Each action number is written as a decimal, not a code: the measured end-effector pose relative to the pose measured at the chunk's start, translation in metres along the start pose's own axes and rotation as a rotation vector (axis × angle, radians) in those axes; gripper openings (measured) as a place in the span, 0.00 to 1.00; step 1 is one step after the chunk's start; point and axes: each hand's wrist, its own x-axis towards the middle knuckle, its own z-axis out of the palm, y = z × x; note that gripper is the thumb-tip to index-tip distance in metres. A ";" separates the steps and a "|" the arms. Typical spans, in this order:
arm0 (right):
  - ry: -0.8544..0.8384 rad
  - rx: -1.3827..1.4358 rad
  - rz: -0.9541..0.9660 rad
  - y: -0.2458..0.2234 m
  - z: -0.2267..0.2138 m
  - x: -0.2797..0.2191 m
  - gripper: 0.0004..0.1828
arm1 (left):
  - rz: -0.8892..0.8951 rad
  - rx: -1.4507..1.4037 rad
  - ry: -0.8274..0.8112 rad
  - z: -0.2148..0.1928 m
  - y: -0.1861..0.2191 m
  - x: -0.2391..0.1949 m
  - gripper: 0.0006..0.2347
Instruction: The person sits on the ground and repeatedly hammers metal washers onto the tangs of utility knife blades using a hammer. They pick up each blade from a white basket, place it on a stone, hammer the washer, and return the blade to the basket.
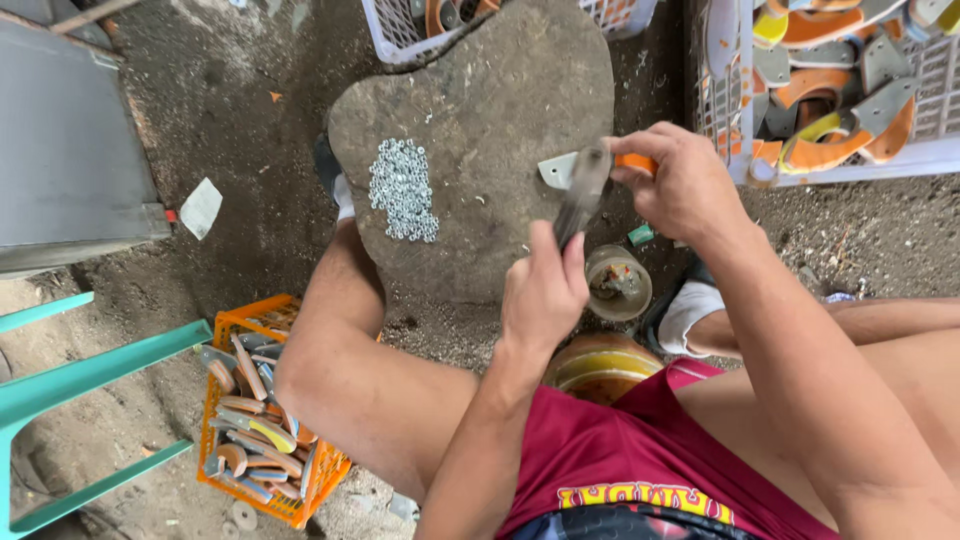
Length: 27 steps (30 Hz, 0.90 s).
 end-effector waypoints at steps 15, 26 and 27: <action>-0.059 0.024 0.121 -0.005 -0.003 0.000 0.18 | 0.335 -0.143 0.232 0.015 -0.026 -0.018 0.15; -0.060 0.021 0.076 -0.001 -0.005 0.003 0.20 | -0.103 0.027 0.053 -0.005 -0.045 -0.007 0.15; -0.049 0.012 0.045 -0.001 -0.006 0.004 0.20 | -0.122 0.040 0.048 -0.006 -0.047 -0.005 0.16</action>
